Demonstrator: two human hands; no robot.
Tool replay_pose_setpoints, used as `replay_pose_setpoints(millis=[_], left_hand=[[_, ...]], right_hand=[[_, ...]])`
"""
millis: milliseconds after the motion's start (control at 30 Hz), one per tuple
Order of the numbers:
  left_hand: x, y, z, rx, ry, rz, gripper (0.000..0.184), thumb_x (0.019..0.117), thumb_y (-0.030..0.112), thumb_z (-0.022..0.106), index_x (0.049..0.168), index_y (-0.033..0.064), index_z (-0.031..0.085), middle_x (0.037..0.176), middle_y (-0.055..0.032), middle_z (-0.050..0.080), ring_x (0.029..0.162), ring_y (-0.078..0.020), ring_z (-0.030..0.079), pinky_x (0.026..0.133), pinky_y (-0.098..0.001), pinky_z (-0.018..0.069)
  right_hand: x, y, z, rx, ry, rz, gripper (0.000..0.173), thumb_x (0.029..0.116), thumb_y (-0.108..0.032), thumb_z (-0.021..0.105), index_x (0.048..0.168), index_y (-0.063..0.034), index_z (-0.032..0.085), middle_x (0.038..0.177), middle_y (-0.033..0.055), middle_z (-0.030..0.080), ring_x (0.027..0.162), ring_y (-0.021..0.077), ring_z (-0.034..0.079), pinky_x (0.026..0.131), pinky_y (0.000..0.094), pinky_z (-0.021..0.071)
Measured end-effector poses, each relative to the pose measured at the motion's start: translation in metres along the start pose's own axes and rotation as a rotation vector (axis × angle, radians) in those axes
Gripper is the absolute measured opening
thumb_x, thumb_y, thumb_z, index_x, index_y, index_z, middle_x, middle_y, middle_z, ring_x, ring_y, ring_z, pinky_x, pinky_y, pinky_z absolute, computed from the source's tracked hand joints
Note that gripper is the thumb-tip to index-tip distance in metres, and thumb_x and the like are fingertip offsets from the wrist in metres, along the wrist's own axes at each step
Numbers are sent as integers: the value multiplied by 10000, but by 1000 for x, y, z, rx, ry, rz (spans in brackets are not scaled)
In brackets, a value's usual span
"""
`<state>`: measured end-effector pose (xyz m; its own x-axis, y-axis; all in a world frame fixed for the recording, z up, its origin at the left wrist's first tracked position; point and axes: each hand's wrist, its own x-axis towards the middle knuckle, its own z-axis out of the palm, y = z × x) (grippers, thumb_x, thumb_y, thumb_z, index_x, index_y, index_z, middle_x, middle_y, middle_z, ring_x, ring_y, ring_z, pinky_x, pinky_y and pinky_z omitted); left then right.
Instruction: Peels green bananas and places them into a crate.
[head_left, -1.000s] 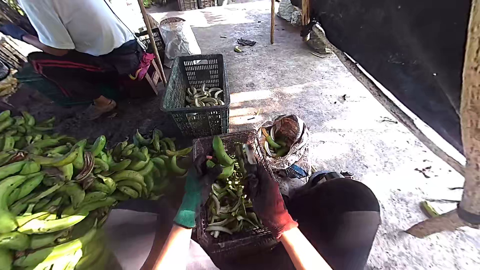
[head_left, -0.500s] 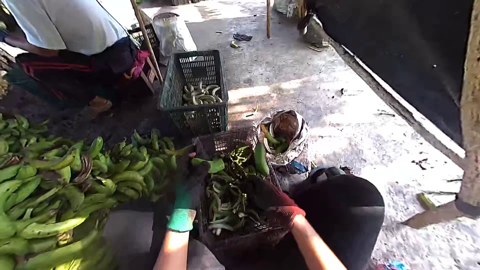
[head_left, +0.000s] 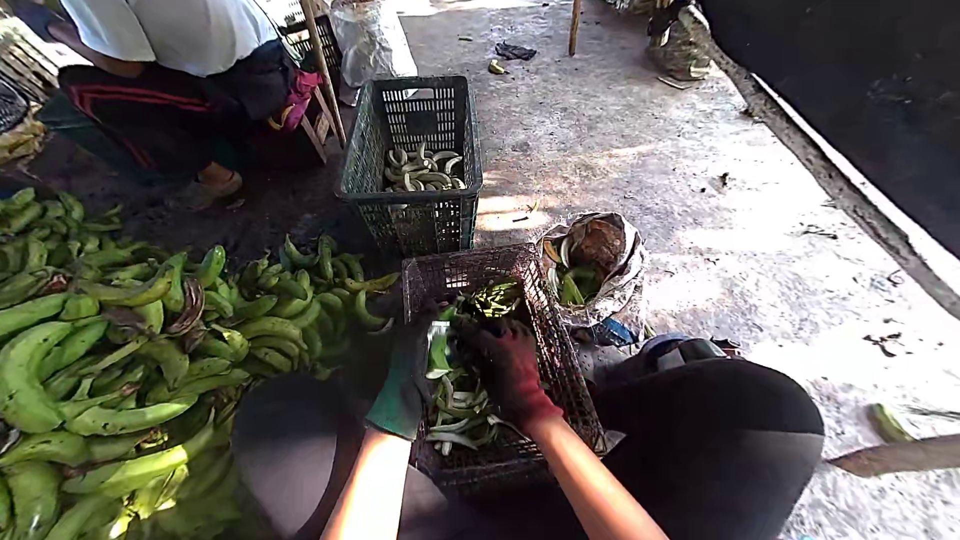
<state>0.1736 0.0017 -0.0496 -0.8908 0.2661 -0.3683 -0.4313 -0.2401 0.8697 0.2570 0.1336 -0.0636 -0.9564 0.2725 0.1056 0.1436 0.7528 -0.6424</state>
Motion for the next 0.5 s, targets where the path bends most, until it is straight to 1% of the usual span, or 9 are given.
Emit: replay_pose_setpoints(millis=[67, 133, 167, 233, 300, 367, 400, 433, 500], left_hand=[[-2, 1, 2, -5, 3, 8, 262, 1084, 198, 460, 1241, 19, 570, 908, -77, 659, 707, -107, 643, 603, -263, 562], [-1, 1, -1, -88, -35, 32, 256, 1074, 195, 477, 1255, 37, 566, 919, -85, 670, 713, -124, 659, 593, -283, 577], [4, 0, -5, -97, -24, 58, 263, 1073, 184, 479, 1272, 31, 555, 935, -86, 664, 732, -128, 657, 615, -293, 580], [16, -9, -10, -93, 7, 124, 266, 1077, 165, 455, 1275, 15, 552, 973, -64, 665, 813, -109, 660, 706, -295, 585], [24, -19, -9, -95, -9, 153, 242, 1072, 112, 422, 1239, -13, 545, 966, -49, 654, 834, -93, 655, 746, -274, 575], [13, -22, 6, -22, -3, 84, 227, 1063, 91, 425, 1197, -24, 568, 900, -41, 660, 752, -69, 645, 684, -242, 566], [3, -19, 12, 63, 0, 35, 256, 1065, 95, 441, 1243, -40, 566, 924, -52, 648, 759, -64, 626, 692, -238, 547], [-5, -16, 16, 118, 5, 14, 277, 1067, 101, 448, 1277, -44, 556, 948, -52, 641, 778, -54, 618, 710, -231, 541], [-1, -15, 18, 82, 72, 48, 270, 1079, 140, 429, 1263, -19, 547, 934, -52, 653, 770, -62, 638, 691, -241, 564]], right_hand=[[24, 8, -2, -6, 55, 168, 424, 943, -222, 676, 1367, -244, 670, 1301, 245, 646, 1222, 486, 579, 1015, 691, 420], [30, 21, -6, 102, 46, 270, 439, 1003, -304, 592, 1433, -219, 600, 1283, 200, 657, 1173, 396, 627, 998, 622, 481], [23, 20, -8, 146, 18, 248, 444, 995, -303, 596, 1428, -209, 610, 1276, 188, 662, 1149, 379, 641, 984, 608, 495], [-8, 10, 1, 199, -11, 113, 382, 958, -240, 639, 1333, -191, 693, 1235, 153, 695, 1119, 347, 667, 959, 582, 530], [-22, 0, 11, 174, 54, -1, 355, 886, -142, 675, 1229, -178, 754, 1167, 185, 708, 1066, 416, 666, 902, 644, 501], [3, 2, 2, 79, 131, 54, 376, 895, -118, 673, 1255, -194, 746, 1168, 234, 699, 1079, 477, 649, 911, 698, 474], [20, 7, -7, 35, 127, 128, 369, 933, -150, 653, 1286, -227, 731, 1194, 230, 698, 1113, 472, 641, 948, 695, 450], [34, 13, -15, 30, 89, 207, 359, 982, -201, 616, 1326, -255, 702, 1234, 210, 684, 1164, 441, 620, 1002, 672, 423], [38, 21, -20, 88, 65, 235, 373, 1015, -253, 568, 1377, -247, 658, 1278, 167, 671, 1188, 375, 621, 1025, 619, 452]])
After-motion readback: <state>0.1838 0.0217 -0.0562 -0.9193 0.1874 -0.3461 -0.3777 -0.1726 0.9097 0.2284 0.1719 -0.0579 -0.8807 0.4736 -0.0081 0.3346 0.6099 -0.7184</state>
